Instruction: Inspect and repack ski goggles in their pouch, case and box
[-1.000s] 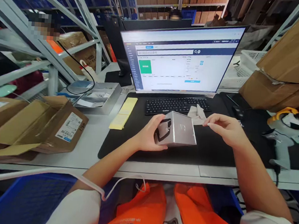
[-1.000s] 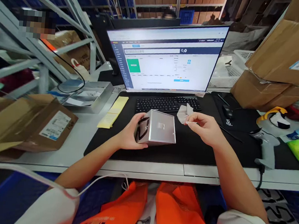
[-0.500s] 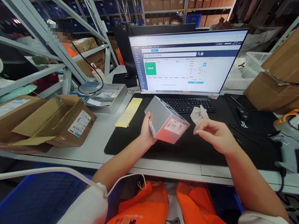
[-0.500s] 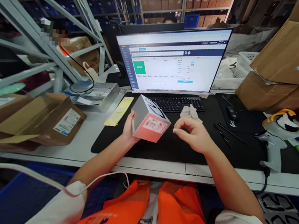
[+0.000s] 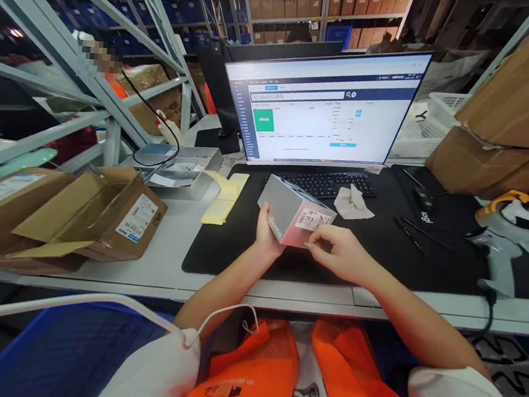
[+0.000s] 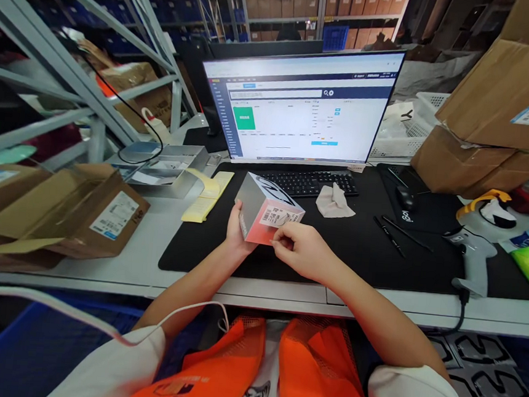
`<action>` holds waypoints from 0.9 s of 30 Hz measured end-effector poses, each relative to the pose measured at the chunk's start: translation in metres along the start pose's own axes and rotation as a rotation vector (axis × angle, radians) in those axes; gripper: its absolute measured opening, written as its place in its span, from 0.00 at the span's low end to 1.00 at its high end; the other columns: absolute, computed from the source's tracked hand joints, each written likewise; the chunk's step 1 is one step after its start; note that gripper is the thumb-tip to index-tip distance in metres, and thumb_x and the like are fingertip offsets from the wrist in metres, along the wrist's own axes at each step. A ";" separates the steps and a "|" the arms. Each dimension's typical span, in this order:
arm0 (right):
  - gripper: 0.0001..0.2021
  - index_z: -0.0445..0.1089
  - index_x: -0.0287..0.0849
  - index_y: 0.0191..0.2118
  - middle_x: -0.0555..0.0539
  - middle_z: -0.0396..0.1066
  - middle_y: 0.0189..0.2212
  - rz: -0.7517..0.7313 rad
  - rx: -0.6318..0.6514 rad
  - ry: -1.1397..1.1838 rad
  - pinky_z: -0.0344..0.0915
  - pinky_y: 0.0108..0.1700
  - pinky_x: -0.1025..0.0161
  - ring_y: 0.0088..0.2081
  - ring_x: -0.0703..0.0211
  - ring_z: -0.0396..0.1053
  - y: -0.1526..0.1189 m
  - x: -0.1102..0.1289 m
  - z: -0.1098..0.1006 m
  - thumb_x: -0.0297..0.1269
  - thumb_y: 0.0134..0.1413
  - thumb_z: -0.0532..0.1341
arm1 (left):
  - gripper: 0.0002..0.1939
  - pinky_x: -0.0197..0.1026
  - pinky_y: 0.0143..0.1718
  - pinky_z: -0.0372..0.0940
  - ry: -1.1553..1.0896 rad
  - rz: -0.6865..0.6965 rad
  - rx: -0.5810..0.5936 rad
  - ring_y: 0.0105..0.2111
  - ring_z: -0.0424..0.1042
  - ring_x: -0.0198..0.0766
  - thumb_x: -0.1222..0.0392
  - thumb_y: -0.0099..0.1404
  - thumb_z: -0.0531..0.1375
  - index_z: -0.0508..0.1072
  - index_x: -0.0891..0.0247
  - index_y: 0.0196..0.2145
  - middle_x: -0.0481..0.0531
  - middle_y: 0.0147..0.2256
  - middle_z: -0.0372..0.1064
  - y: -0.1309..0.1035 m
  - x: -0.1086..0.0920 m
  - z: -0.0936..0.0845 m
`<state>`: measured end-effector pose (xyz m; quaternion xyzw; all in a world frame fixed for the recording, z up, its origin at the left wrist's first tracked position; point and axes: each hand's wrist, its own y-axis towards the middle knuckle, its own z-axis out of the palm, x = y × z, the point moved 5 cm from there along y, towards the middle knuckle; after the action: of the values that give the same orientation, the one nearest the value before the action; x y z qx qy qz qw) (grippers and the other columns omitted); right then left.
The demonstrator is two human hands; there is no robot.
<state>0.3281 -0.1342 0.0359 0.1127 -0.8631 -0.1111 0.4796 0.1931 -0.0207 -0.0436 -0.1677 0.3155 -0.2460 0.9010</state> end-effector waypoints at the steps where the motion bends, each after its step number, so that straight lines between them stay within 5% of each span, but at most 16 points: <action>1: 0.06 0.74 0.45 0.32 0.51 0.75 0.29 0.011 -0.011 -0.023 0.66 0.34 0.64 0.29 0.61 0.70 0.001 -0.002 0.002 0.28 0.61 0.65 | 0.28 0.51 0.55 0.77 -0.001 0.004 0.000 0.41 0.83 0.50 0.41 0.83 0.52 0.82 0.64 0.57 0.57 0.40 0.86 0.000 0.001 0.000; 8: 0.07 0.74 0.45 0.33 0.50 0.76 0.29 0.039 -0.007 -0.197 0.65 0.36 0.62 0.31 0.59 0.72 0.005 -0.010 0.007 0.26 0.62 0.67 | 0.26 0.49 0.55 0.78 -0.038 0.009 -0.048 0.40 0.85 0.48 0.43 0.85 0.52 0.83 0.64 0.51 0.55 0.37 0.85 -0.003 0.002 -0.001; 21: 0.08 0.71 0.47 0.32 0.48 0.76 0.30 0.059 -0.142 -0.236 0.67 0.37 0.60 0.32 0.57 0.72 0.009 -0.021 0.017 0.30 0.62 0.64 | 0.24 0.50 0.54 0.79 -0.088 0.011 -0.027 0.43 0.86 0.49 0.41 0.83 0.55 0.82 0.60 0.57 0.54 0.42 0.87 0.010 0.000 -0.017; 27: 0.09 0.72 0.48 0.34 0.47 0.77 0.33 0.203 -0.171 -0.232 0.73 0.42 0.55 0.35 0.52 0.75 0.004 -0.038 0.014 0.42 0.64 0.70 | 0.25 0.50 0.57 0.78 -0.080 0.028 -0.042 0.46 0.86 0.50 0.42 0.83 0.55 0.82 0.61 0.58 0.56 0.43 0.87 0.006 -0.001 -0.019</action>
<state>0.3354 -0.1175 -0.0001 -0.0300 -0.9070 -0.1475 0.3933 0.1820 -0.0180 -0.0599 -0.1921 0.2864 -0.2196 0.9126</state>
